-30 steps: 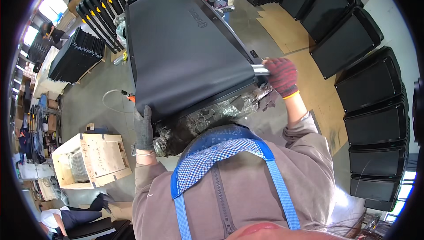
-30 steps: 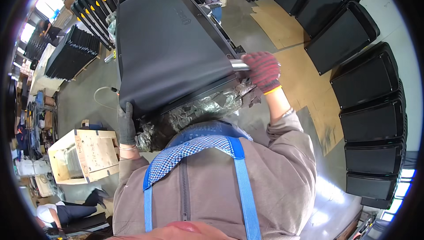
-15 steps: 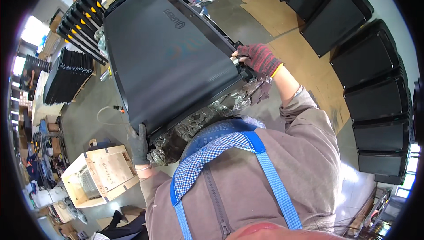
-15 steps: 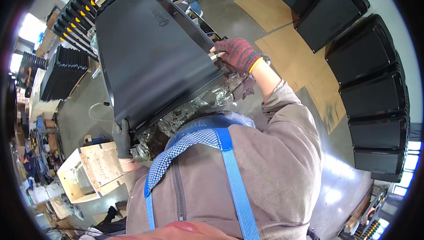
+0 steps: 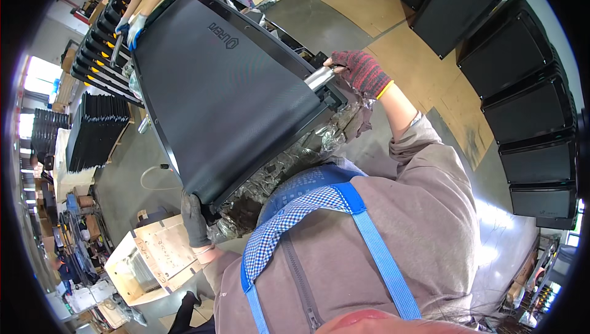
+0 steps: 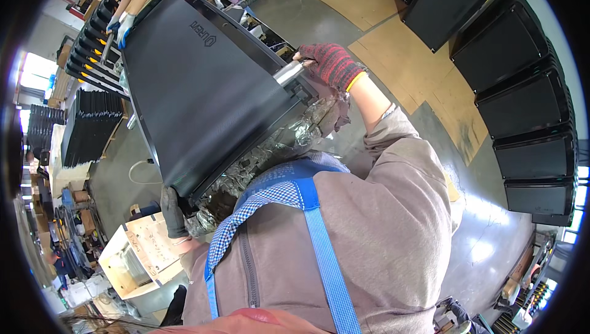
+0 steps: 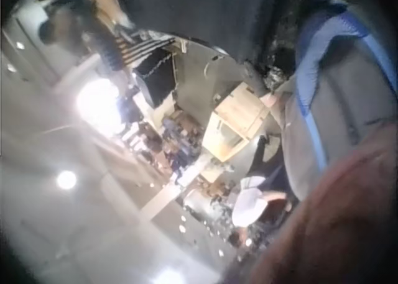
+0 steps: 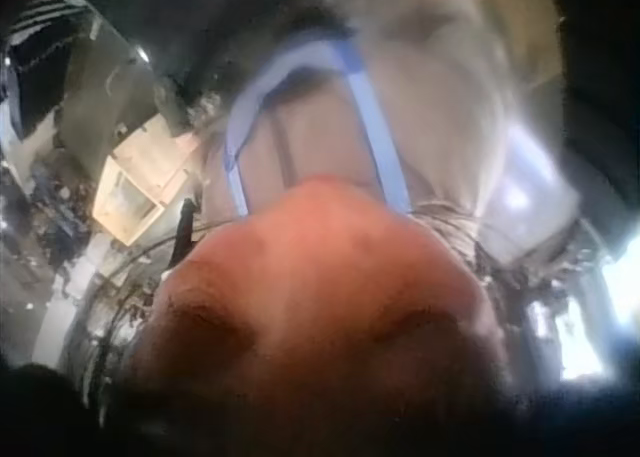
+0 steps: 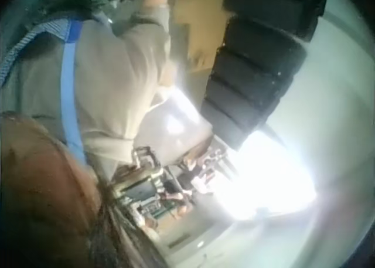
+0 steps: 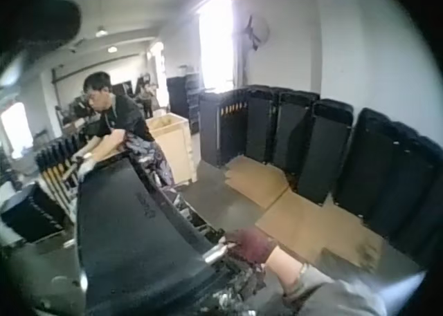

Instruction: Assembling a large piece of machinery, including fetching metal components, using power drills to secure parts, and using a calibration checkerboard.

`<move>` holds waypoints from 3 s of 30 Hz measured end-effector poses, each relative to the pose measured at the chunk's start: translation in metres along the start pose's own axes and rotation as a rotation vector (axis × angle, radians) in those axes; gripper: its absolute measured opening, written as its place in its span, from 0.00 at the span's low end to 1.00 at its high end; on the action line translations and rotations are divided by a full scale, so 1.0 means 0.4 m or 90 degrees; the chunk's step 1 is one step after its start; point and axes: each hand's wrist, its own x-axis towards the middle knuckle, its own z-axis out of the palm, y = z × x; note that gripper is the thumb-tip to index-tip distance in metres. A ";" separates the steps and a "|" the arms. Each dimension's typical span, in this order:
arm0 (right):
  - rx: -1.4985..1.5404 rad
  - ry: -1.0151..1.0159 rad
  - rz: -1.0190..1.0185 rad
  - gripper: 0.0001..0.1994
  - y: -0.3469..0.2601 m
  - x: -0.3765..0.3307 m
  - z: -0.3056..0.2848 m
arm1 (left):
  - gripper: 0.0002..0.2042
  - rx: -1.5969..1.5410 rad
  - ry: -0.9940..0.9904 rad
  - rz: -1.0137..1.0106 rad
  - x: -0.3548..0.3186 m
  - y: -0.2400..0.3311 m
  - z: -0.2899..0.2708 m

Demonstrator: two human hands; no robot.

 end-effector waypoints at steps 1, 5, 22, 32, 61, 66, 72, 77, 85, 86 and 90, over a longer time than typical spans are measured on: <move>0.001 0.007 -0.021 0.15 0.000 0.006 0.005 | 0.18 -0.002 0.022 0.017 -0.006 -0.001 -0.001; -0.012 -0.004 -0.103 0.12 -0.041 0.003 0.013 | 0.18 -0.268 -0.068 -0.042 -0.012 0.009 -0.043; -0.285 0.057 -0.221 0.14 -0.062 0.000 0.087 | 0.10 0.405 0.083 0.129 -0.033 -0.012 -0.055; -0.428 -0.032 -0.166 0.19 -0.032 -0.058 0.082 | 0.14 0.355 0.082 0.142 -0.078 0.041 -0.065; -0.123 0.157 0.070 0.15 -0.047 -0.177 0.246 | 0.33 0.091 -0.133 -0.250 0.003 -0.490 -0.080; -0.029 0.228 0.219 0.15 -0.036 -0.180 0.256 | 0.38 0.096 -0.240 -0.254 0.064 -0.539 -0.064; 0.026 0.255 0.255 0.14 -0.054 -0.171 0.264 | 0.39 0.198 -0.206 -0.309 0.091 -0.594 -0.052; 0.133 0.292 0.327 0.13 -0.049 -0.151 0.244 | 0.35 -0.059 -0.285 -0.466 0.100 -0.573 -0.048; 0.025 0.255 0.348 0.13 -0.077 -0.116 0.254 | 0.32 -0.157 -0.227 -0.434 0.073 -0.740 0.024; 0.044 0.256 0.325 0.13 -0.065 -0.101 0.263 | 0.34 -0.120 -0.201 -0.424 0.070 -0.835 0.044; -0.002 0.322 0.270 0.14 -0.021 -0.194 0.267 | 0.36 -0.093 -0.196 -0.380 0.072 -0.545 -0.033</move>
